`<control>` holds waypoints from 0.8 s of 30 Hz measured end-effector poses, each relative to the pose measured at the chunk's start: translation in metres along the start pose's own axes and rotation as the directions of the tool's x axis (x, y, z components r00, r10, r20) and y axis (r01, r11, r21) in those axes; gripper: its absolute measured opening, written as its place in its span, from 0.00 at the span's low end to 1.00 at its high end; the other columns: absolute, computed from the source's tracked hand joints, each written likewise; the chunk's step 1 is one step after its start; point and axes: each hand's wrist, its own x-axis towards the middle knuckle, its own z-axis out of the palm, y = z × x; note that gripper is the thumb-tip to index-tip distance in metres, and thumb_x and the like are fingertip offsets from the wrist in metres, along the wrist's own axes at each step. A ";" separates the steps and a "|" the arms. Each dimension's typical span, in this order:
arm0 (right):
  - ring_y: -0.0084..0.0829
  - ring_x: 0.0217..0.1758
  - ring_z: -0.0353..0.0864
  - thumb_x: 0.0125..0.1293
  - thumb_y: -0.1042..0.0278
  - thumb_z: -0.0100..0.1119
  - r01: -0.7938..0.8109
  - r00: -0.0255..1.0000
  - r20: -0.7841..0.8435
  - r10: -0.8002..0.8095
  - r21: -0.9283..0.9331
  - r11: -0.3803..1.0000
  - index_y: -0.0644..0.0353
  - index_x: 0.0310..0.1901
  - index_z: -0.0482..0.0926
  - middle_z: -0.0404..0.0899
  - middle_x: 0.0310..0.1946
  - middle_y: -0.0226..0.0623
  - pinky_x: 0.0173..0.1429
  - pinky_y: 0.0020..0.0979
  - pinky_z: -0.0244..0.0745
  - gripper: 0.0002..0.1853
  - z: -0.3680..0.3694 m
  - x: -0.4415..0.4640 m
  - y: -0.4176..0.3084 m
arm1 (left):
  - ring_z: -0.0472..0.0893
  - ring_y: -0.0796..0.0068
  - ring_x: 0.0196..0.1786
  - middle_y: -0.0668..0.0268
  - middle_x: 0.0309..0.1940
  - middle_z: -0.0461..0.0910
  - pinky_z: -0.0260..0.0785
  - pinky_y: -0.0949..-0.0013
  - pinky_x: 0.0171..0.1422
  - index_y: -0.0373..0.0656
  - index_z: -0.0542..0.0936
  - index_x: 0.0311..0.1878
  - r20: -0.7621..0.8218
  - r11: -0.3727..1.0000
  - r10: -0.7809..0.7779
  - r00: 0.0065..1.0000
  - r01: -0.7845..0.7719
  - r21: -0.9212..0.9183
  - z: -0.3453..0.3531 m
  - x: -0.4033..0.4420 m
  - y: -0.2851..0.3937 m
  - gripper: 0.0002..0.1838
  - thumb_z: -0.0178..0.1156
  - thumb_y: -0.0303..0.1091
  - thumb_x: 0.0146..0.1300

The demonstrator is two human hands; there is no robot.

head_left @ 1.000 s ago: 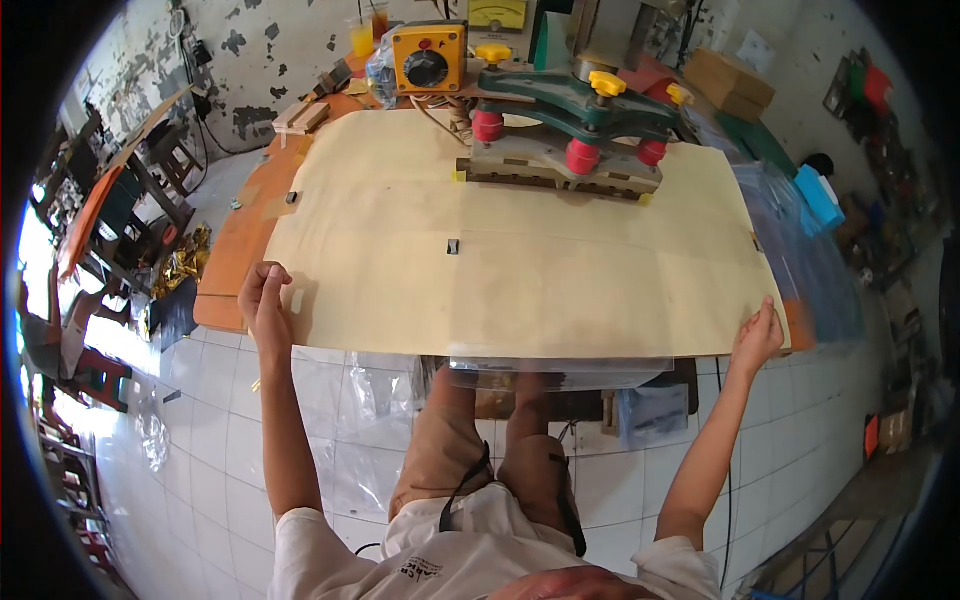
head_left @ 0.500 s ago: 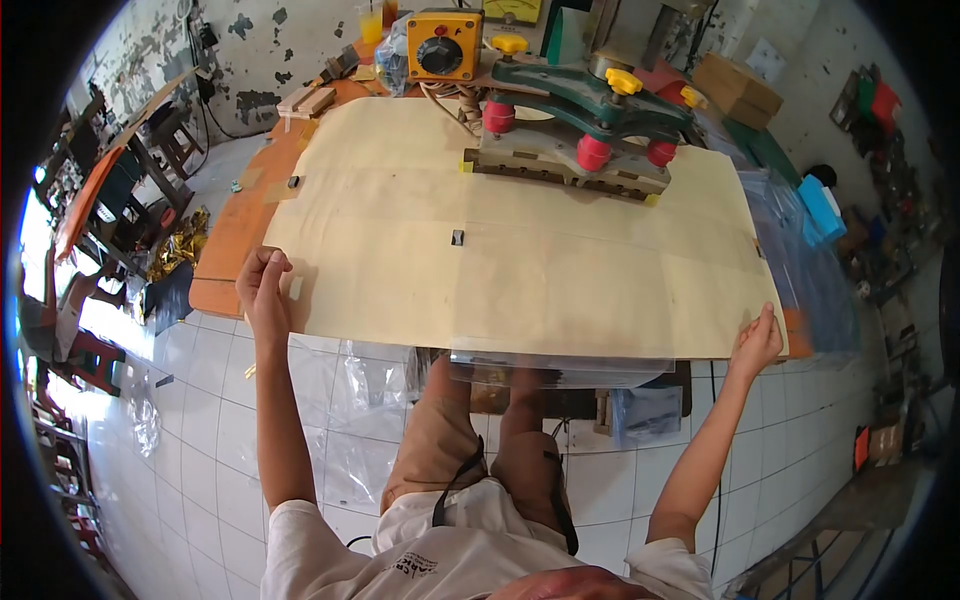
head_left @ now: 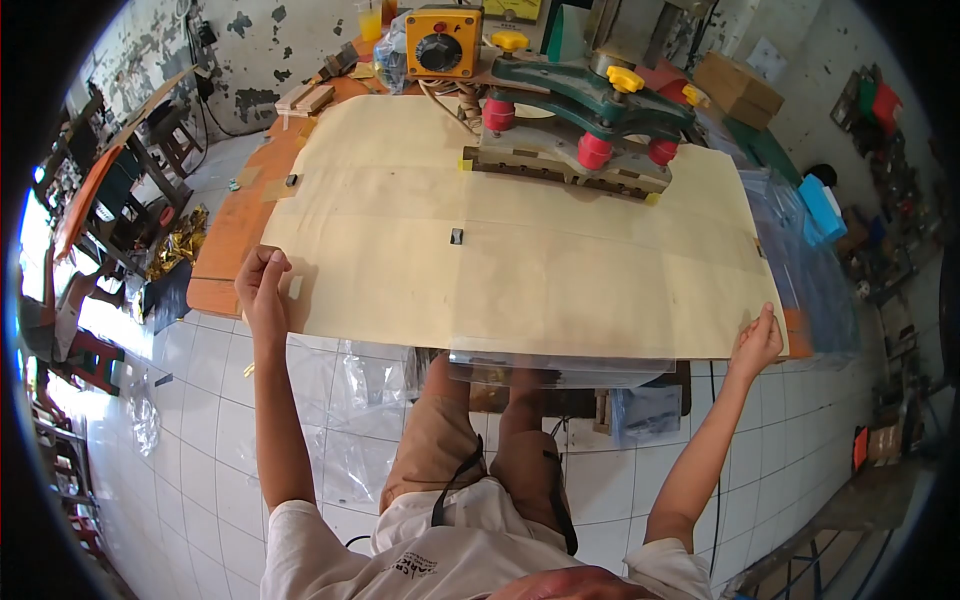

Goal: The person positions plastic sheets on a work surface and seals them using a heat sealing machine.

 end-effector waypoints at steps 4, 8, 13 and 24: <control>0.11 0.16 0.51 0.70 0.55 0.62 0.000 1.000 0.003 0.000 0.002 1.000 0.51 0.16 0.63 0.55 0.14 0.16 0.19 0.20 0.44 0.26 -0.001 0.002 0.003 | 0.67 0.83 0.34 0.73 0.27 0.70 0.57 0.77 0.43 0.39 0.74 0.30 0.002 1.000 0.004 1.000 -0.004 0.008 0.000 0.000 0.000 0.10 0.58 0.31 0.68; 0.11 0.15 0.50 0.70 0.54 0.62 0.006 1.000 0.008 -0.006 -0.004 1.000 0.52 0.17 0.62 0.55 0.14 0.17 0.18 0.21 0.43 0.26 -0.002 0.002 0.002 | 0.67 0.84 0.34 0.72 0.27 0.70 0.57 0.77 0.43 0.39 0.74 0.30 -0.003 0.998 -0.021 1.000 0.022 0.052 0.002 -0.002 0.006 0.10 0.58 0.31 0.68; 0.11 0.17 0.50 0.71 0.55 0.62 0.009 1.000 -0.020 -0.010 -0.022 1.000 0.53 0.17 0.62 0.55 0.15 0.17 0.20 0.21 0.43 0.27 0.001 0.001 0.001 | 0.68 0.84 0.34 0.73 0.27 0.70 0.58 0.77 0.43 0.39 0.73 0.30 -0.004 0.999 -0.012 1.000 0.013 0.042 0.002 -0.001 0.005 0.10 0.58 0.31 0.68; 0.10 0.16 0.50 0.71 0.56 0.61 0.031 1.000 0.000 -0.031 0.009 0.999 0.51 0.17 0.61 0.55 0.14 0.17 0.20 0.21 0.42 0.27 0.000 0.001 0.004 | 0.68 0.83 0.34 0.72 0.27 0.70 0.58 0.77 0.43 0.38 0.73 0.29 -0.002 0.999 0.001 1.000 -0.001 0.042 0.002 -0.001 0.003 0.10 0.57 0.30 0.67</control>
